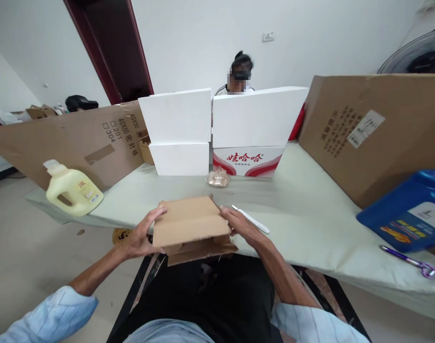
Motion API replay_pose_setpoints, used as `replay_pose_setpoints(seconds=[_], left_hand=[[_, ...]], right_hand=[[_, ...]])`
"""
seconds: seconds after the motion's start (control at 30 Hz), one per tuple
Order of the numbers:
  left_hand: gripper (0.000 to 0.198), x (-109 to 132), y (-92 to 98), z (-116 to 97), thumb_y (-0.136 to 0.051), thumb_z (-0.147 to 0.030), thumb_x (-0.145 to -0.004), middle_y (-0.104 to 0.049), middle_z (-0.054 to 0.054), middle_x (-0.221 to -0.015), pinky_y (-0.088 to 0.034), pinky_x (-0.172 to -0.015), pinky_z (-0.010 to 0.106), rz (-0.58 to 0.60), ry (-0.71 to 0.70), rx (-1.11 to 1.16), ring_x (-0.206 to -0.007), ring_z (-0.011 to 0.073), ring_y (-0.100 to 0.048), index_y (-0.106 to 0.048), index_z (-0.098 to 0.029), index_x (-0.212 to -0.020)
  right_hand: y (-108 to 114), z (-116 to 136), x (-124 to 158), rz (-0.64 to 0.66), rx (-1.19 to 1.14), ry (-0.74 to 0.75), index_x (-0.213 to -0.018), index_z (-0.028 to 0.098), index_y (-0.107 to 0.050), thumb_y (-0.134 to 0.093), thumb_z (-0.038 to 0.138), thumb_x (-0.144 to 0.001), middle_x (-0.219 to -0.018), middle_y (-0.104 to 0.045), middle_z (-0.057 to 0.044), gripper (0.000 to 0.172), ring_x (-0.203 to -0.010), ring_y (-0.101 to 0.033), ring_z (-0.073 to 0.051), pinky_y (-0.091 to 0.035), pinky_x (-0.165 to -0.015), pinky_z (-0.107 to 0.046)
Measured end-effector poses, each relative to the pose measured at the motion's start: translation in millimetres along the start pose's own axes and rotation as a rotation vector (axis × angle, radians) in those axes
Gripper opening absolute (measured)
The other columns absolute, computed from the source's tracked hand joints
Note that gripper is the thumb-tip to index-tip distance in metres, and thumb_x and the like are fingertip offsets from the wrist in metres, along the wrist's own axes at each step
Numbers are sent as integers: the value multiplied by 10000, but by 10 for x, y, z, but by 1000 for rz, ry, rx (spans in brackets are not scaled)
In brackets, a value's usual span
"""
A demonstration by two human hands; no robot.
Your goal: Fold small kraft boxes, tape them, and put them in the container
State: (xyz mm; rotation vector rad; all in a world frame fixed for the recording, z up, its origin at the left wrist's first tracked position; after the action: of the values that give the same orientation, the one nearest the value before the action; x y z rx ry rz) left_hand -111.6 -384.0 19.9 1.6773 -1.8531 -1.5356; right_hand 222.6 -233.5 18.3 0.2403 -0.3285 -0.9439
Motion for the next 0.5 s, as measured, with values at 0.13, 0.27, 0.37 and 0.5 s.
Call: replay_pose_setpoints(seconds=[0.13, 0.27, 0.37, 0.5], left_hand=[[1155, -82, 280, 55, -903, -613, -751, -449, 199, -1663, -512, -1178, 523, -98, 226, 345, -1543, 405, -451, -304, -260, -1673], [1055, -72, 391, 16, -792, -544, -866, -340, 184, -1734, -534, -1135, 480, -184, 204, 483, -1609, 379, -346, -202, -306, -1707], [1115, -68, 442, -71, -858, -485, -800, -289, 165, -1755, -535, -1130, 496, -123, 156, 399, -1608, 398, -323, -229, -330, -1708], [1080, -163, 539, -174, -938, -397, -720, -301, 164, -1736, -537, -1126, 515, 4, 64, 206, -1574, 416, -365, -388, -318, -1646]], right_hand=[[79, 185, 201, 47, -24, 69, -1337, 250, -737, -485, 870, -929, -1301, -720, -127, 784, -1111, -654, -300, -576, -802, -370], [34, 400, 272, -29, 45, 56, -1349, 323, -744, -591, 825, -899, -1428, -681, -98, 691, -1266, -606, -350, -584, -829, -400], [-18, 517, 206, -46, 95, 64, -1245, 251, -785, -622, 820, -869, -1241, -760, -116, 701, -1143, -668, -341, -568, -796, -398], [-37, 740, 77, -52, 277, 200, -1127, 172, -787, -748, 787, -770, -966, -778, -104, 712, -898, -704, -285, -558, -748, -371]])
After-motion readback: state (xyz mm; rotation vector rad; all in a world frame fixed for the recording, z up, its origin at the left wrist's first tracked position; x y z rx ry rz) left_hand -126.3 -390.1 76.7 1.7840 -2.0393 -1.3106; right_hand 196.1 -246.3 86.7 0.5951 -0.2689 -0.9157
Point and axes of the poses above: each hand's wrist, its own x-axis away from the middle knuckle, its own y-axis out of the back of the hand, z = x × y, the point moved 3 cm from there along -x, towards the middle knuckle
